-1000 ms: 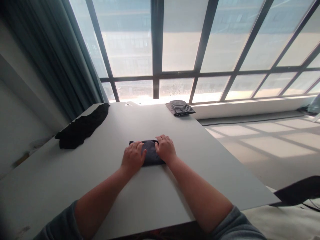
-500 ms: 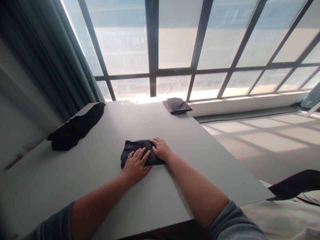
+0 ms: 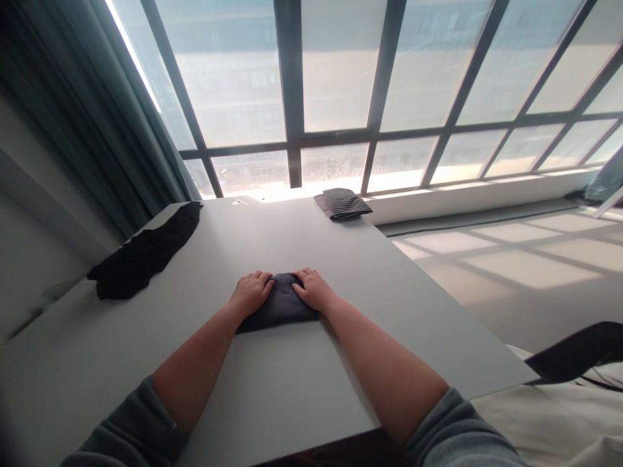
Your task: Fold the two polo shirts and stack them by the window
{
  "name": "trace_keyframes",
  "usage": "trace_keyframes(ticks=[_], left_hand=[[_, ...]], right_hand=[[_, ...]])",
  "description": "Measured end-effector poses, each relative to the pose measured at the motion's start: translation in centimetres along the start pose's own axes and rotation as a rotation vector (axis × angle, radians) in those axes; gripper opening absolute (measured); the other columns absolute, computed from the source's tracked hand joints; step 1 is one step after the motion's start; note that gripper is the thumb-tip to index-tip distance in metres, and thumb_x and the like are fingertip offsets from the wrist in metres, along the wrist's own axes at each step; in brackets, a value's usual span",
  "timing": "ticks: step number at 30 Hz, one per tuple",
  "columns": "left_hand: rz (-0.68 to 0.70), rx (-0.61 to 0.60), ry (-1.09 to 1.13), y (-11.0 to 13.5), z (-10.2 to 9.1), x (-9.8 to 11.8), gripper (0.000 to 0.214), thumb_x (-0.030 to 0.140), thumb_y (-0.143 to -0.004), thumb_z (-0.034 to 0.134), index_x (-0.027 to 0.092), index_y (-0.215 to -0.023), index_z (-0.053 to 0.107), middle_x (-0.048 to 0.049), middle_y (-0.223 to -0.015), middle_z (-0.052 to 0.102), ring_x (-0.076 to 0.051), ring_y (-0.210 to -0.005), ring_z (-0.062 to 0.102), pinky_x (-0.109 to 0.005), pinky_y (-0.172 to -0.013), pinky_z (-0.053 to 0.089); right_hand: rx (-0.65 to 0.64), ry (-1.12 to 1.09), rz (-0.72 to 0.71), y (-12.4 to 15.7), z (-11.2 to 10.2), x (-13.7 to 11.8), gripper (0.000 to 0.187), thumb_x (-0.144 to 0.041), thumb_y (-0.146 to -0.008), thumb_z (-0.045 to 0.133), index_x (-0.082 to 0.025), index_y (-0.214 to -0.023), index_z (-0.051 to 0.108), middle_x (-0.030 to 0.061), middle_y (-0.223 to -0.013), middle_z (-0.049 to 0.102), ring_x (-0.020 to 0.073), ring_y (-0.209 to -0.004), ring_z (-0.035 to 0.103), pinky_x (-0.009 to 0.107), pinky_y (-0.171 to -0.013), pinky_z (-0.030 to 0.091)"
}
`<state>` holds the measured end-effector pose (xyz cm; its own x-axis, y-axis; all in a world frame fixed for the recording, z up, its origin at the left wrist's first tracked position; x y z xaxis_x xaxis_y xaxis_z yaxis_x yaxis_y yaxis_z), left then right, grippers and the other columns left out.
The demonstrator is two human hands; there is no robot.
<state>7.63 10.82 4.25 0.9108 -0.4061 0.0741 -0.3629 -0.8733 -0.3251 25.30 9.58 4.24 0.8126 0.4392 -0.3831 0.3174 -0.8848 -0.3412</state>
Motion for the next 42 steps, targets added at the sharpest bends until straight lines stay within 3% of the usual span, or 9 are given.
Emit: trace_keyframes(ticks=[6, 11, 16, 23, 27, 32, 36, 39, 42], left_hand=[[0.072, -0.040, -0.026, 1.5, -0.8, 0.5, 0.041, 0.044, -0.108, 0.035, 0.021, -0.110, 0.069, -0.0108, -0.110, 0.071, -0.025, -0.106, 0.066, -0.035, -0.097, 0.047], [0.057, -0.049, 0.011, 1.7, -0.7, 1.5, 0.038, 0.048, -0.107, 0.041, 0.019, -0.111, 0.064, -0.0121, -0.115, 0.071, -0.027, -0.111, 0.066, -0.036, -0.096, 0.048], [0.015, -0.096, 0.083, 1.1, -0.1, 0.8, 0.036, 0.048, -0.108, 0.038, 0.021, -0.111, 0.061, -0.0111, -0.107, 0.075, -0.027, -0.102, 0.071, -0.035, -0.086, 0.050], [-0.047, 0.065, 0.088, 1.0, -2.3, -0.2, 0.040, 0.041, -0.110, 0.028, 0.023, -0.105, 0.063, -0.0086, -0.096, 0.075, -0.025, -0.092, 0.072, -0.032, -0.081, 0.049], [-0.029, 0.068, 0.097, 0.7, -2.7, -0.6, 0.035, 0.036, -0.110, 0.032, 0.023, -0.106, 0.065, -0.0084, -0.099, 0.075, -0.024, -0.095, 0.072, -0.032, -0.083, 0.050], [0.008, 0.098, 0.053, 1.8, -3.0, 1.0, 0.033, 0.023, -0.104, 0.043, 0.020, -0.127, 0.066, -0.0138, -0.132, 0.069, -0.029, -0.123, 0.063, -0.041, -0.103, 0.047], [0.085, 0.137, 0.063, 3.9, -2.0, 4.4, 0.049, 0.033, -0.106, 0.039, 0.015, -0.150, 0.052, -0.0159, -0.156, 0.052, -0.032, -0.147, 0.045, -0.049, -0.120, 0.036], [0.075, 0.063, 0.085, 4.6, 0.0, 5.0, 0.055, 0.039, -0.107, 0.036, 0.016, -0.155, 0.048, -0.0145, -0.163, 0.044, -0.034, -0.152, 0.038, -0.052, -0.125, 0.031], [0.019, -0.001, 0.076, 4.9, 1.3, 3.3, 0.058, 0.042, -0.106, 0.036, 0.015, -0.157, 0.045, -0.0153, -0.165, 0.040, -0.033, -0.154, 0.036, -0.050, -0.127, 0.029]], right_hand=[[-0.019, -0.083, -0.084, 0.3, 0.1, -1.2, 0.027, -0.026, -0.096, 0.060, -0.017, -0.119, 0.068, 0.0081, -0.119, 0.067, 0.0182, -0.116, 0.058, 0.033, -0.110, 0.042], [0.025, -0.216, -0.101, 0.6, -0.4, -1.8, 0.021, -0.025, -0.095, 0.057, -0.017, -0.113, 0.064, 0.0058, -0.113, 0.067, 0.0143, -0.102, 0.060, 0.027, -0.099, 0.046], [0.041, -0.207, -0.121, 0.7, -0.9, -2.2, 0.018, -0.027, -0.096, 0.054, -0.017, -0.107, 0.064, 0.0058, -0.109, 0.066, 0.0147, -0.101, 0.059, 0.027, -0.097, 0.047], [0.124, -0.279, -0.140, 1.0, -2.8, -2.9, 0.022, -0.034, -0.099, 0.051, -0.018, -0.107, 0.064, 0.0062, -0.110, 0.065, 0.0151, -0.104, 0.059, 0.028, -0.100, 0.047], [0.139, -0.273, -0.132, 0.9, -2.9, -2.7, 0.021, -0.031, -0.099, 0.051, -0.018, -0.108, 0.066, 0.0062, -0.110, 0.064, 0.0148, -0.105, 0.060, 0.028, -0.101, 0.047], [0.118, 0.005, -0.028, 0.7, -2.0, -2.0, 0.030, -0.020, -0.095, 0.053, -0.017, -0.118, 0.071, 0.0117, -0.122, 0.060, 0.0206, -0.119, 0.054, 0.037, -0.115, 0.042], [0.175, 0.158, -0.037, 1.5, -1.4, -3.0, 0.049, -0.017, -0.096, 0.045, -0.014, -0.142, 0.061, 0.0156, -0.146, 0.050, 0.0239, -0.139, 0.044, 0.041, -0.126, 0.033], [0.015, 0.147, -0.081, 2.1, 1.2, -3.7, 0.055, -0.024, -0.100, 0.040, -0.013, -0.153, 0.050, 0.0134, -0.154, 0.047, 0.0226, -0.146, 0.040, 0.041, -0.130, 0.027], [-0.130, 0.168, -0.011, 2.5, 3.2, -2.7, 0.062, -0.038, -0.103, 0.042, -0.013, -0.159, 0.042, 0.0121, -0.165, 0.033, 0.0272, -0.157, 0.027, 0.047, -0.133, 0.017]])
Point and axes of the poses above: each hand's wrist, its own y-axis away from the middle knuckle, its own z-axis out of the palm, x = y × z, the point moved 8 cm from there along -y, towards the middle knuckle
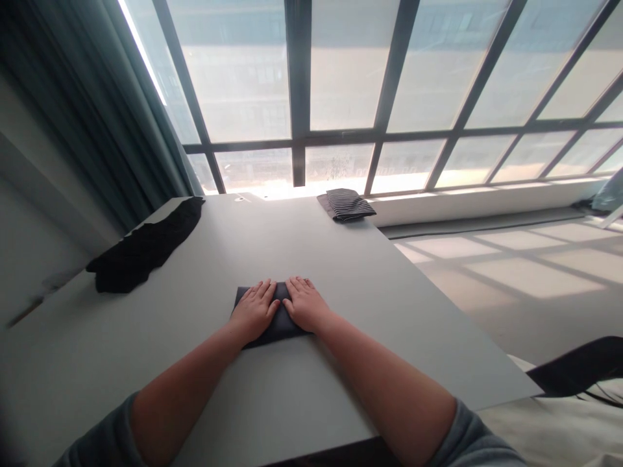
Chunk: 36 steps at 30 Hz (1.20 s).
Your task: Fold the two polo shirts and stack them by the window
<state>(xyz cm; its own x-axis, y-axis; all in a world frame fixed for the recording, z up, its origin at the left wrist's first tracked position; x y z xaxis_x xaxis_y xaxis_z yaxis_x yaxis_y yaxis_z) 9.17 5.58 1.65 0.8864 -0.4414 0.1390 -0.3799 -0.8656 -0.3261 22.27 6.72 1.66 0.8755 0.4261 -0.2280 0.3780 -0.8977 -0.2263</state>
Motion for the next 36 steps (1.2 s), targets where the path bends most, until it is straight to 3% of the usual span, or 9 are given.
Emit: trace_keyframes(ticks=[7, 11, 14, 18, 23, 27, 30, 33, 36], left_hand=[[-0.134, 0.005, -0.020, 2.1, 0.4, -5.1, 0.060, 0.040, -0.105, 0.038, 0.009, -0.157, 0.044, -0.0163, -0.167, 0.035, -0.035, -0.157, 0.028, -0.050, -0.126, 0.031], [-0.069, 0.035, 0.078, 1.8, -0.4, -6.7, 0.053, 0.039, -0.104, 0.041, 0.018, -0.151, 0.051, -0.0116, -0.158, 0.050, -0.028, -0.148, 0.044, -0.044, -0.125, 0.034], [-0.041, 0.024, 0.128, 1.0, -1.5, -7.8, 0.044, 0.038, -0.103, 0.045, 0.018, -0.140, 0.060, -0.0125, -0.143, 0.061, -0.026, -0.134, 0.056, -0.042, -0.119, 0.041], [-0.034, -0.054, 0.165, 0.6, -2.3, -8.4, 0.038, 0.039, -0.103, 0.044, 0.019, -0.128, 0.065, -0.0126, -0.127, 0.069, -0.027, -0.120, 0.063, -0.040, -0.109, 0.047], [-0.067, -0.133, 0.222, 1.0, -3.0, -8.6, 0.032, 0.043, -0.099, 0.051, 0.020, -0.115, 0.068, -0.0106, -0.118, 0.072, -0.027, -0.111, 0.067, -0.037, -0.097, 0.050], [-0.072, -0.253, 0.233, 1.8, -3.7, -9.2, 0.033, 0.052, -0.094, 0.057, 0.022, -0.103, 0.068, -0.0081, -0.110, 0.073, -0.028, -0.102, 0.067, -0.035, -0.086, 0.050], [-0.023, -0.296, 0.247, 2.3, -4.6, -9.0, 0.031, 0.052, -0.094, 0.057, 0.023, -0.099, 0.067, -0.0065, -0.107, 0.072, -0.026, -0.098, 0.067, -0.033, -0.082, 0.049], [-0.075, -0.174, 0.239, 2.4, -6.3, -9.2, 0.028, 0.048, -0.097, 0.055, 0.022, -0.104, 0.063, -0.0067, -0.099, 0.071, -0.025, -0.089, 0.067, -0.033, -0.076, 0.048], [-0.088, 0.152, 0.249, 2.6, -9.7, -9.0, 0.026, 0.044, -0.099, 0.053, 0.021, -0.110, 0.058, -0.0073, -0.099, 0.070, -0.025, -0.088, 0.065, -0.034, -0.079, 0.048]], right_hand=[[-0.039, -0.029, 0.189, -0.4, -0.1, 3.5, 0.067, -0.049, -0.105, 0.038, -0.016, -0.163, 0.036, 0.0125, -0.167, 0.028, 0.0311, -0.159, 0.021, 0.054, -0.132, 0.015], [0.013, -0.015, 0.197, -0.7, -1.1, 4.3, 0.064, -0.047, -0.103, 0.046, -0.014, -0.157, 0.046, 0.0132, -0.169, 0.023, 0.0341, -0.161, 0.011, 0.053, -0.132, 0.015], [0.045, -0.016, 0.163, -0.8, -1.6, 4.3, 0.056, -0.043, -0.102, 0.050, -0.014, -0.150, 0.056, 0.0138, -0.167, 0.028, 0.0327, -0.161, 0.011, 0.052, -0.132, 0.017], [0.080, -0.037, 0.101, -0.8, -2.3, 3.9, 0.045, -0.038, -0.099, 0.054, -0.014, -0.135, 0.066, 0.0130, -0.156, 0.045, 0.0303, -0.159, 0.020, 0.048, -0.133, 0.019], [0.090, -0.077, 0.014, -0.6, -3.6, 2.5, 0.033, -0.032, -0.095, 0.060, -0.016, -0.121, 0.071, 0.0102, -0.126, 0.068, 0.0248, -0.129, 0.055, 0.040, -0.119, 0.040], [-0.004, -0.083, -0.022, -0.3, -3.9, 1.9, 0.041, -0.026, -0.089, 0.063, -0.019, -0.130, 0.069, 0.0083, -0.128, 0.068, 0.0235, -0.123, 0.058, 0.036, -0.113, 0.044], [-0.087, -0.085, -0.093, 0.2, -4.1, 1.3, 0.035, -0.021, -0.087, 0.063, -0.019, -0.121, 0.073, 0.0069, -0.120, 0.070, 0.0216, -0.117, 0.060, 0.032, -0.105, 0.046], [0.001, -0.142, -0.180, 0.8, -6.1, 0.4, 0.026, -0.022, -0.091, 0.059, -0.018, -0.114, 0.072, 0.0065, -0.113, 0.069, 0.0168, -0.102, 0.062, 0.027, -0.093, 0.049], [0.326, -0.185, -0.231, 2.0, -10.3, -0.6, 0.023, -0.023, -0.096, 0.055, -0.018, -0.114, 0.068, 0.0080, -0.112, 0.065, 0.0162, -0.102, 0.060, 0.028, -0.093, 0.048]])
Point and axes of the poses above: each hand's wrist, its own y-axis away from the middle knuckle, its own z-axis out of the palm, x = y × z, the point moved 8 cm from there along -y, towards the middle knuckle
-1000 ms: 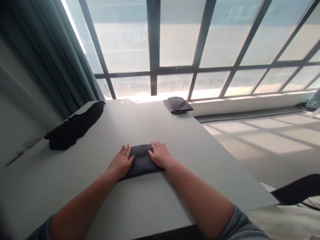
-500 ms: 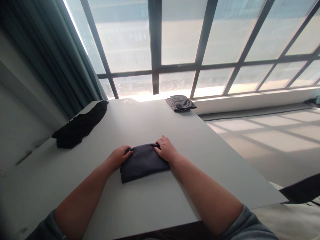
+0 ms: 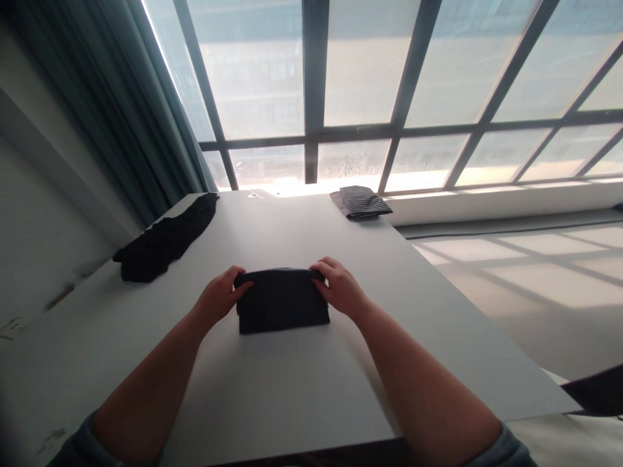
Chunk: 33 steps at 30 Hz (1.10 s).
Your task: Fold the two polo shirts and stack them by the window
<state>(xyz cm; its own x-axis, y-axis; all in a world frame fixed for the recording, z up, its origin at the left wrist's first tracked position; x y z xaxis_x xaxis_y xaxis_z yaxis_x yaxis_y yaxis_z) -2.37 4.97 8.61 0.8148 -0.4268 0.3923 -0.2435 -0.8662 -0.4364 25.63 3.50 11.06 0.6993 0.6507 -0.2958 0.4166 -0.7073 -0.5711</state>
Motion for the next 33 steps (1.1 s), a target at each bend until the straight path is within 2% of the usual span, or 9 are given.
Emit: trace_keyframes(ticks=[3, 5, 10, 13, 17, 20, 23, 29, 33], left_hand=[[0.200, 0.202, 0.037, 0.6, -2.6, 2.1, 0.013, 0.034, -0.097, 0.056, 0.022, -0.102, 0.057, -0.0074, -0.106, 0.068, -0.024, -0.097, 0.063, -0.035, -0.088, 0.048], [0.277, 0.158, 0.003, 0.9, -2.8, 2.8, 0.003, 0.024, -0.092, 0.058, 0.022, -0.094, 0.057, -0.0067, -0.105, 0.067, -0.023, -0.097, 0.062, -0.035, -0.089, 0.048], [0.233, -0.445, -0.072, 2.5, 1.6, 2.4, 0.018, 0.019, -0.076, 0.072, 0.024, -0.091, 0.063, 0.0001, -0.100, 0.067, -0.019, -0.088, 0.062, -0.027, -0.071, 0.044], [0.144, -0.585, -0.077, 3.7, 2.6, 2.4, 0.015, 0.035, -0.080, 0.075, 0.025, -0.087, 0.066, 0.0024, -0.092, 0.069, -0.018, -0.081, 0.063, -0.026, -0.063, 0.039], [0.088, -0.405, -0.173, 2.9, 2.0, 3.2, 0.026, 0.044, -0.098, 0.056, 0.025, -0.083, 0.067, -0.0002, -0.078, 0.069, -0.020, -0.073, 0.065, -0.030, -0.065, 0.044], [0.201, -0.109, -0.154, 1.6, 2.0, 4.6, 0.022, 0.031, -0.102, 0.050, 0.023, -0.102, 0.070, -0.0060, -0.102, 0.075, -0.024, -0.099, 0.069, -0.036, -0.091, 0.053], [0.249, 0.065, -0.095, 0.6, 4.0, 4.9, 0.033, 0.027, -0.103, 0.046, 0.021, -0.129, 0.064, -0.0104, -0.136, 0.068, -0.025, -0.130, 0.060, -0.042, -0.114, 0.046], [0.194, -0.098, -0.185, 0.4, 9.6, 3.8, 0.058, 0.044, -0.106, 0.039, 0.015, -0.157, 0.044, -0.0125, -0.164, 0.041, -0.030, -0.155, 0.034, -0.050, -0.128, 0.029], [0.082, -0.179, -0.226, 0.9, 10.4, 2.6, 0.066, 0.051, -0.106, 0.034, 0.013, -0.160, 0.040, -0.0143, -0.166, 0.036, -0.030, -0.157, 0.030, -0.050, -0.130, 0.022]], right_hand=[[0.201, 0.053, -0.102, 0.3, -2.3, -1.8, 0.020, -0.020, -0.096, 0.055, -0.019, -0.112, 0.066, 0.0087, -0.112, 0.063, 0.0178, -0.109, 0.057, 0.030, -0.098, 0.046], [0.137, 0.091, -0.129, 0.3, -1.8, -2.4, 0.021, -0.012, -0.091, 0.055, -0.019, -0.107, 0.066, 0.0079, -0.110, 0.063, 0.0177, -0.108, 0.055, 0.029, -0.098, 0.044], [-0.523, 0.074, -0.095, 2.1, 4.4, -2.3, 0.029, 0.002, -0.072, 0.060, -0.017, -0.092, 0.067, 0.0021, -0.097, 0.063, 0.0107, -0.089, 0.053, 0.019, -0.075, 0.037], [-0.703, 0.023, -0.078, 3.3, 5.9, -2.7, 0.010, -0.013, -0.076, 0.073, -0.017, -0.084, 0.067, -0.0010, -0.085, 0.062, 0.0070, -0.074, 0.049, 0.019, -0.064, 0.030], [-0.485, 0.058, -0.027, 2.2, 4.6, -2.8, 0.021, -0.036, -0.090, 0.070, -0.016, -0.083, 0.065, -0.0004, -0.079, 0.062, 0.0081, -0.070, 0.049, 0.021, -0.066, 0.035], [-0.194, 0.089, -0.042, 0.8, 3.7, -3.1, 0.017, -0.031, -0.097, 0.058, -0.018, -0.102, 0.069, 0.0063, -0.105, 0.068, 0.0155, -0.098, 0.060, 0.027, -0.090, 0.048], [-0.050, 0.128, -0.008, -0.2, 4.9, -3.2, 0.035, -0.027, -0.100, 0.049, -0.018, -0.129, 0.066, 0.0117, -0.133, 0.062, 0.0203, -0.126, 0.056, 0.039, -0.118, 0.042], [-0.303, 0.272, 0.200, 0.2, 10.7, -1.6, 0.069, -0.041, -0.102, 0.041, -0.008, -0.162, 0.035, 0.0149, -0.167, 0.028, 0.0272, -0.158, 0.024, 0.048, -0.133, 0.018], [-0.427, 0.334, 0.297, 1.3, 11.7, -0.1, 0.079, -0.059, -0.104, 0.033, -0.011, -0.166, 0.028, 0.0120, -0.170, 0.015, 0.0287, -0.161, 0.015, 0.052, -0.134, 0.011]])
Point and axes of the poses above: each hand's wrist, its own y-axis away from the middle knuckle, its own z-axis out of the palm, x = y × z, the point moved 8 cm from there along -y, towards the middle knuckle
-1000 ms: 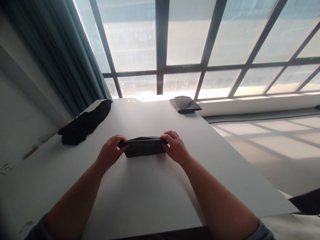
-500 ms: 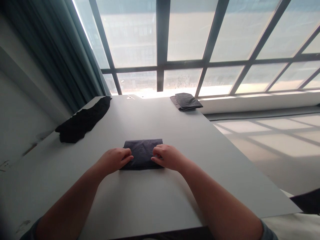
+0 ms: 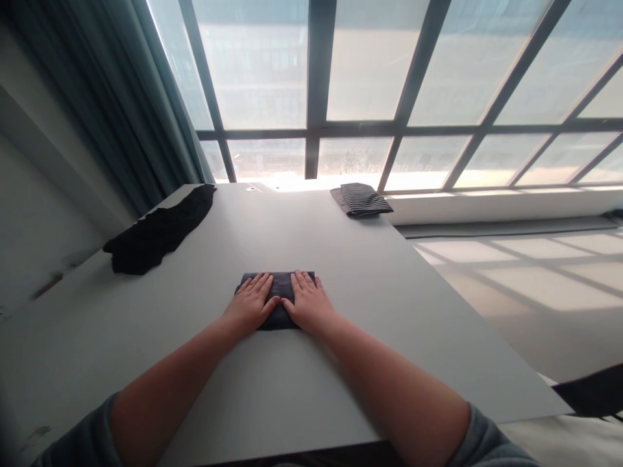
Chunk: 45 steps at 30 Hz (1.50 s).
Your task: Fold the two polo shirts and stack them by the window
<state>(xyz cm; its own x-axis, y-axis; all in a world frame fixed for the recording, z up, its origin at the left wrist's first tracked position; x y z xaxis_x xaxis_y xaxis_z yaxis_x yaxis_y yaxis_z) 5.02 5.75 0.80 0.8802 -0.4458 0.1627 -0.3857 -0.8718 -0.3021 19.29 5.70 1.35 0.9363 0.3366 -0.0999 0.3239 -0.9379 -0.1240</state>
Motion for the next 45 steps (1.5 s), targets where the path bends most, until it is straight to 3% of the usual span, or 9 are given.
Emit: trace_keyframes(ticks=[7, 17, 22, 27, 31, 34, 40, 43, 45], left_hand=[[-0.296, -0.013, -0.106, 0.5, -0.4, -2.9, 0.072, 0.051, -0.105, 0.032, 0.003, -0.158, 0.038, -0.0253, -0.167, 0.028, -0.037, -0.157, 0.028, -0.053, -0.127, 0.024], [-0.328, -0.072, -0.133, 1.0, -1.7, -4.6, 0.067, 0.047, -0.105, 0.036, 0.001, -0.154, 0.042, -0.0274, -0.160, 0.041, -0.035, -0.151, 0.039, -0.050, -0.122, 0.033], [-0.373, 0.001, -0.132, 2.0, -5.4, -7.1, 0.047, 0.034, -0.104, 0.032, 0.009, -0.121, 0.068, -0.0238, -0.121, 0.073, -0.035, -0.109, 0.071, -0.046, -0.092, 0.054], [-0.451, -0.083, -0.029, 2.4, -6.2, -9.5, 0.040, 0.038, -0.100, 0.039, 0.018, -0.096, 0.074, -0.0159, -0.097, 0.078, -0.029, -0.089, 0.073, -0.037, -0.077, 0.052], [-0.437, -0.146, 0.042, 3.0, -5.6, -8.2, 0.043, 0.053, -0.096, 0.046, 0.022, -0.103, 0.075, -0.0117, -0.101, 0.079, -0.029, -0.095, 0.073, -0.033, -0.075, 0.051], [-0.431, -0.171, 0.077, 4.0, -5.1, -7.2, 0.045, 0.053, -0.096, 0.047, 0.021, -0.110, 0.074, -0.0131, -0.106, 0.079, -0.030, -0.100, 0.073, -0.035, -0.079, 0.052], [-0.397, -0.108, 0.175, 4.9, -4.6, -7.9, 0.038, 0.029, -0.097, 0.049, 0.019, -0.131, 0.064, -0.0121, -0.107, 0.078, -0.028, -0.100, 0.073, -0.037, -0.087, 0.054], [-0.244, 0.042, 0.111, 3.4, -5.2, -8.5, 0.056, 0.012, -0.092, 0.049, 0.024, -0.146, 0.055, -0.0125, -0.135, 0.069, -0.026, -0.119, 0.068, -0.042, -0.104, 0.052], [-0.073, 0.079, 0.126, 2.2, -5.0, -8.3, 0.062, 0.005, -0.088, 0.048, 0.030, -0.143, 0.059, -0.0076, -0.152, 0.057, -0.024, -0.136, 0.057, -0.044, -0.116, 0.044]], right_hand=[[-0.013, 0.006, 0.086, 0.1, -0.3, 1.2, 0.088, -0.068, -0.101, 0.031, -0.012, -0.168, 0.021, 0.0132, -0.171, 0.009, 0.0285, -0.162, 0.013, 0.053, -0.133, 0.006], [-0.020, 0.009, 0.157, -0.2, -1.3, 4.6, 0.068, -0.042, -0.107, 0.032, -0.007, -0.164, 0.029, 0.0159, -0.167, 0.027, 0.0270, -0.158, 0.025, 0.053, -0.132, 0.015], [0.153, -0.013, 0.115, 0.0, -4.0, 5.4, 0.059, -0.039, -0.102, 0.047, -0.011, -0.153, 0.050, 0.0158, -0.149, 0.054, 0.0266, -0.141, 0.048, 0.042, -0.124, 0.032], [0.251, -0.091, 0.111, 0.3, -5.5, 5.7, 0.034, -0.034, -0.098, 0.053, -0.017, -0.120, 0.072, 0.0097, -0.114, 0.072, 0.0196, -0.109, 0.063, 0.031, -0.105, 0.044], [0.195, -0.151, 0.121, 0.4, -5.1, 5.3, 0.027, -0.034, -0.096, 0.056, -0.019, -0.110, 0.073, 0.0066, -0.106, 0.073, 0.0151, -0.093, 0.064, 0.024, -0.086, 0.045], [0.168, -0.150, 0.133, 0.5, -5.0, 5.2, 0.025, -0.035, -0.096, 0.057, -0.020, -0.109, 0.072, 0.0051, -0.103, 0.073, 0.0139, -0.088, 0.064, 0.022, -0.080, 0.044], [0.071, -0.085, 0.165, 1.3, -4.7, 5.0, 0.051, -0.053, -0.094, 0.061, -0.022, -0.135, 0.062, 0.0093, -0.117, 0.071, 0.0200, -0.097, 0.066, 0.025, -0.078, 0.043], [-0.028, -0.096, 0.152, 1.6, -3.8, 4.7, 0.056, -0.039, -0.093, 0.062, -0.021, -0.145, 0.053, 0.0084, -0.102, 0.072, 0.0179, -0.084, 0.066, 0.023, -0.073, 0.041], [-0.037, -0.148, 0.088, 1.3, -3.5, 4.3, 0.055, -0.025, -0.089, 0.060, -0.022, -0.143, 0.053, 0.0058, -0.101, 0.072, 0.0157, -0.084, 0.066, 0.022, -0.075, 0.041]])
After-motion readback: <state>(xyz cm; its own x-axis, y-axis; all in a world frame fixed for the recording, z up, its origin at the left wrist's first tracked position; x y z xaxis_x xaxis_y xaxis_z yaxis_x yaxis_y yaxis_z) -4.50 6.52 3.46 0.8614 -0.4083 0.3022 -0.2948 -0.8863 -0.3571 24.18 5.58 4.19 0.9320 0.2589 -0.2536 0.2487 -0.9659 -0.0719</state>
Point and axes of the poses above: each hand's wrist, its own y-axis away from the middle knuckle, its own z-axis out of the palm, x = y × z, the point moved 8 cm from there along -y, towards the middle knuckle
